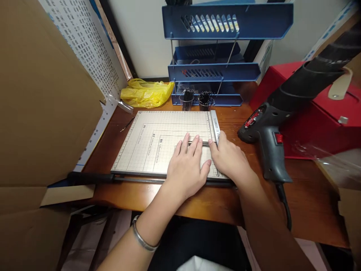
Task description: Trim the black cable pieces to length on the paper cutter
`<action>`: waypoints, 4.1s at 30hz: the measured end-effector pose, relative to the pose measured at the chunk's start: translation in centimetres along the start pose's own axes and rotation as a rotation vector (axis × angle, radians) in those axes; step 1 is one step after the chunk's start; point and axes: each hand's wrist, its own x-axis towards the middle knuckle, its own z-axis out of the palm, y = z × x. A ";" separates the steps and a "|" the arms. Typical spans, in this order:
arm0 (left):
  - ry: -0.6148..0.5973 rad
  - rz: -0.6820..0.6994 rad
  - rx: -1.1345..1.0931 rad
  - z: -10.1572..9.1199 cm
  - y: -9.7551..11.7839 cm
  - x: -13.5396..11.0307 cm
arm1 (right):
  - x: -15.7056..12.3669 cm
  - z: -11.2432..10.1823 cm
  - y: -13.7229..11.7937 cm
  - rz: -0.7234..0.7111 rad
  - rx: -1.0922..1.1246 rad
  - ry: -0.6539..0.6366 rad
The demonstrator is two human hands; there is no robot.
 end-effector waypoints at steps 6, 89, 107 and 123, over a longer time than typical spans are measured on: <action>0.012 -0.015 -0.014 0.1 0.1 -0.1 | -0.2 0.2 0.1 0.016 0.018 0.040; 0.105 -0.003 -0.032 0.7 0.2 -0.2 | 0.1 0.3 0.2 0.006 0.044 0.034; 0.094 0.005 -0.023 0.5 0.1 -0.2 | 0.2 0.6 0.4 -0.016 0.047 0.054; 0.069 -0.026 -0.158 -0.1 -0.4 0.3 | 0.3 0.8 0.3 0.015 0.040 0.073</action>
